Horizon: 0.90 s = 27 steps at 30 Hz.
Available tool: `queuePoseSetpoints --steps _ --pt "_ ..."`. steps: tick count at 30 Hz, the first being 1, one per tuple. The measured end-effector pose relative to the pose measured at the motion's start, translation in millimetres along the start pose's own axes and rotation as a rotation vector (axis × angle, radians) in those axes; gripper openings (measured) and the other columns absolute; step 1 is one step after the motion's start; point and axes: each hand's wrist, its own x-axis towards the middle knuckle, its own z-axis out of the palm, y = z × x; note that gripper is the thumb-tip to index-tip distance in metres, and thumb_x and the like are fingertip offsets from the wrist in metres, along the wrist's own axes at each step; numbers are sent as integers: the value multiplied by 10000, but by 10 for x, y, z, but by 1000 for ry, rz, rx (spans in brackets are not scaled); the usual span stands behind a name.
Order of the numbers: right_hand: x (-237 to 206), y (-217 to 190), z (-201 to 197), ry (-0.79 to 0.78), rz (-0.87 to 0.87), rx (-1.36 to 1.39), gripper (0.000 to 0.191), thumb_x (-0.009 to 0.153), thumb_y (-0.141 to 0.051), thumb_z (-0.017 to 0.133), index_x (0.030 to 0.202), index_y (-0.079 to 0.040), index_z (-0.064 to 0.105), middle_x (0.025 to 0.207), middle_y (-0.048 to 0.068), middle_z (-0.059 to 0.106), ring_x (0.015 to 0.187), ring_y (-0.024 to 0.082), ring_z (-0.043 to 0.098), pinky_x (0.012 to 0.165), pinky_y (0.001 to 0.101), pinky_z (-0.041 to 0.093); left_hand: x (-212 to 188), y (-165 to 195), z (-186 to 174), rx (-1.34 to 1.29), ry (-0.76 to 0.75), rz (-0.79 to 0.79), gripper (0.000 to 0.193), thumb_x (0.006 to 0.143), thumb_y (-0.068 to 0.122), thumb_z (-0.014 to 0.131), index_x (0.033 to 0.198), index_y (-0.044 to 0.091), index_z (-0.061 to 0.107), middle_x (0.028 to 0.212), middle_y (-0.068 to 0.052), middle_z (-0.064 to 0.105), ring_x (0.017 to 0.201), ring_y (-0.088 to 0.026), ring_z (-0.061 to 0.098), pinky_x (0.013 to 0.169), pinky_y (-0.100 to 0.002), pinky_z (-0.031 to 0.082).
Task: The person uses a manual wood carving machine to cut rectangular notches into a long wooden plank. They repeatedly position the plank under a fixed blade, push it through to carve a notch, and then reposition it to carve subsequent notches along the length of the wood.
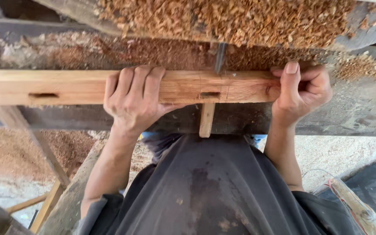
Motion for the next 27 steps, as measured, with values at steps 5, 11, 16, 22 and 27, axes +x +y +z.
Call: queuePoseSetpoints --steps 5,11,16,22,27 --pt "-278 -185 -60 29 95 -63 369 1134 -70 710 843 -33 486 805 175 686 728 203 721 680 308 570 57 65 -142 -53 -1 15 748 981 827 523 1030 108 722 994 -30 721 879 -172 672 762 -324 499" --pt "-304 -156 -71 -2 174 -60 342 1148 -122 690 900 -2 487 842 218 689 756 232 700 740 335 593 43 102 -118 -67 -107 8 691 1029 756 533 1080 99 741 1044 -32 742 900 -174 693 765 -323 495" --pt "-269 -87 -25 53 189 29 358 1131 -126 675 885 -27 434 761 177 615 671 214 632 679 346 583 48 72 -27 -36 -130 10 519 1069 580 531 1084 112 754 1079 -42 757 957 -177 722 793 -324 498" --pt "-248 -25 -14 69 148 19 346 1123 -114 660 882 -26 428 700 168 573 617 225 606 619 357 577 95 86 2 -23 -136 25 469 1067 543 541 1053 123 750 1048 -5 748 947 -158 725 792 -311 509" --pt "-259 19 -36 96 168 26 351 1117 -122 671 887 -19 427 699 158 560 619 216 600 639 376 590 82 80 39 -29 -152 4 491 1095 528 503 1093 108 757 1077 -15 751 976 -162 731 812 -319 517"
